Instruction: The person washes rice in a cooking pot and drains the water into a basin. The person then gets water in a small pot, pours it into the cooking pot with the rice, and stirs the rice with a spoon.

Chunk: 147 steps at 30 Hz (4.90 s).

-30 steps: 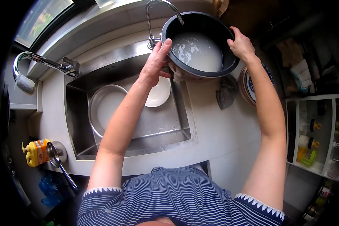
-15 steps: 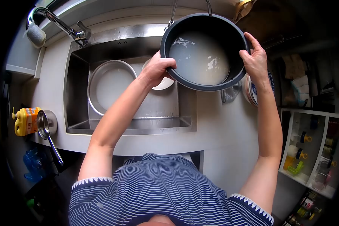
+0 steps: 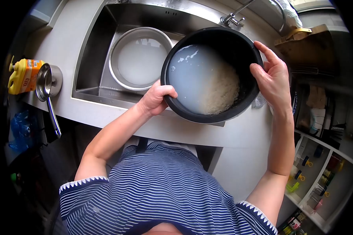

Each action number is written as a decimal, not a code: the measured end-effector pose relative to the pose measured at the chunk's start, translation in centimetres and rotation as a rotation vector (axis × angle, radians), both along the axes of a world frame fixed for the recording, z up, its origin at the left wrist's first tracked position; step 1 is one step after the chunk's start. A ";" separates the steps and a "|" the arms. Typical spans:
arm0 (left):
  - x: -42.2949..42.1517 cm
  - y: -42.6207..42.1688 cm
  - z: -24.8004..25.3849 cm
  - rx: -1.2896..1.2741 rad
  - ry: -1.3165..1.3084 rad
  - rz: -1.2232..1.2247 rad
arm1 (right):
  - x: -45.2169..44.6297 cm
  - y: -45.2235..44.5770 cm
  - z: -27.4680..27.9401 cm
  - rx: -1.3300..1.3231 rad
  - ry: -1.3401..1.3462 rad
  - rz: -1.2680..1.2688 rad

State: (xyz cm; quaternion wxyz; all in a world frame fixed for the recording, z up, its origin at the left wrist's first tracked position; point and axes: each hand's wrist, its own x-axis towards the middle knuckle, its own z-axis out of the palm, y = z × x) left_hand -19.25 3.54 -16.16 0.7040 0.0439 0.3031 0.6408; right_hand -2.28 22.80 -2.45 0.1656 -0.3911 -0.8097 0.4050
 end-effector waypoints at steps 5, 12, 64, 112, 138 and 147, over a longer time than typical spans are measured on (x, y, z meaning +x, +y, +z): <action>-1.0 -2.4 -1.6 0.001 -0.074 0.054 | -3.7 -1.1 0.3 -0.024 -0.012 0.110; -1.6 -3.9 -2.3 0.019 -0.173 0.092 | -7.0 -1.6 1.1 -0.038 -0.105 0.183; -2.1 -4.4 -2.7 0.034 -0.289 0.112 | -11.4 -2.3 2.9 -0.070 -0.206 0.297; -2.7 -5.0 -1.2 0.005 -0.404 0.119 | -13.1 -2.8 4.5 -0.062 -0.241 0.352; -2.9 -5.1 -0.7 0.015 -0.430 0.126 | -13.7 -2.7 4.7 -0.066 -0.208 0.406; -2.8 -4.9 -0.8 0.017 -0.446 0.120 | -13.9 -2.7 5.2 -0.046 -0.216 0.421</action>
